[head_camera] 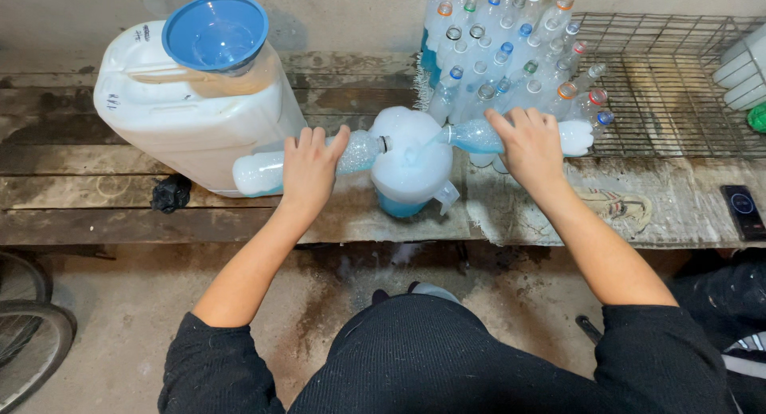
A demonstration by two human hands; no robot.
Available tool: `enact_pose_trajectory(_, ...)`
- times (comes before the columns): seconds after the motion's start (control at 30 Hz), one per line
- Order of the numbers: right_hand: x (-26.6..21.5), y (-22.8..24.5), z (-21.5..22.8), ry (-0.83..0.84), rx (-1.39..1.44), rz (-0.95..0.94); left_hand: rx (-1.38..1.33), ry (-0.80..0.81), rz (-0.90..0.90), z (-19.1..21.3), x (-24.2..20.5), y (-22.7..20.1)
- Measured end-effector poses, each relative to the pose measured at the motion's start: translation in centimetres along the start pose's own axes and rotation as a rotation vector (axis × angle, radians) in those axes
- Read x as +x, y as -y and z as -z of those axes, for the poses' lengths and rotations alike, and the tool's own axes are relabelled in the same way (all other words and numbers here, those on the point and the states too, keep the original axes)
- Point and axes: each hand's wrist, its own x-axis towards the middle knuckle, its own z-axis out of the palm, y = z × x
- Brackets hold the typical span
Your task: The person repeatedly picks up two empty plastic bottles, pours a blue liquid from a large white container into them using a white jug, and places the filled bottles into a wire rack. The process is repeated multiple times throughout the clip.
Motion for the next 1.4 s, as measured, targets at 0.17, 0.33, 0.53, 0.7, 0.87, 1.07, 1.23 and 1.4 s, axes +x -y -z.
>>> enact_pose_trajectory(0.17,0.5,-0.2,1.0,-0.046,-0.042,0.019,-0.003,-0.059,-0.037,0.1,0.3,0.1)
enact_pose_trajectory(0.33,0.5,-0.6,1.4,-0.075,-0.07,0.032,-0.005,-0.072,-0.061,1.1,1.0,0.1)
enact_pose_trajectory(0.53,0.4,-0.8,1.1,-0.049,-0.064,0.027,-0.017,-0.094,-0.08,1.2,1.4,0.1)
enact_pose_trajectory(0.7,0.5,-1.1,1.2,-0.053,-0.072,0.039,-0.013,-0.089,-0.099,1.7,1.9,0.1)
enact_pose_trajectory(0.87,0.8,-1.5,1.4,-0.083,-0.093,0.058,0.016,-0.091,-0.105,1.6,2.1,0.3)
enact_pose_trajectory(1.07,1.6,-1.7,3.0,-0.141,-0.126,0.085,0.03,-0.072,-0.109,1.9,2.3,0.5)
enact_pose_trajectory(1.23,2.0,-1.8,3.7,-0.162,-0.144,0.095,0.045,-0.078,-0.109,2.4,2.7,0.5)
enact_pose_trajectory(1.4,2.4,-2.2,4.0,-0.244,-0.149,0.119,0.035,-0.122,-0.113,2.6,2.9,0.5)
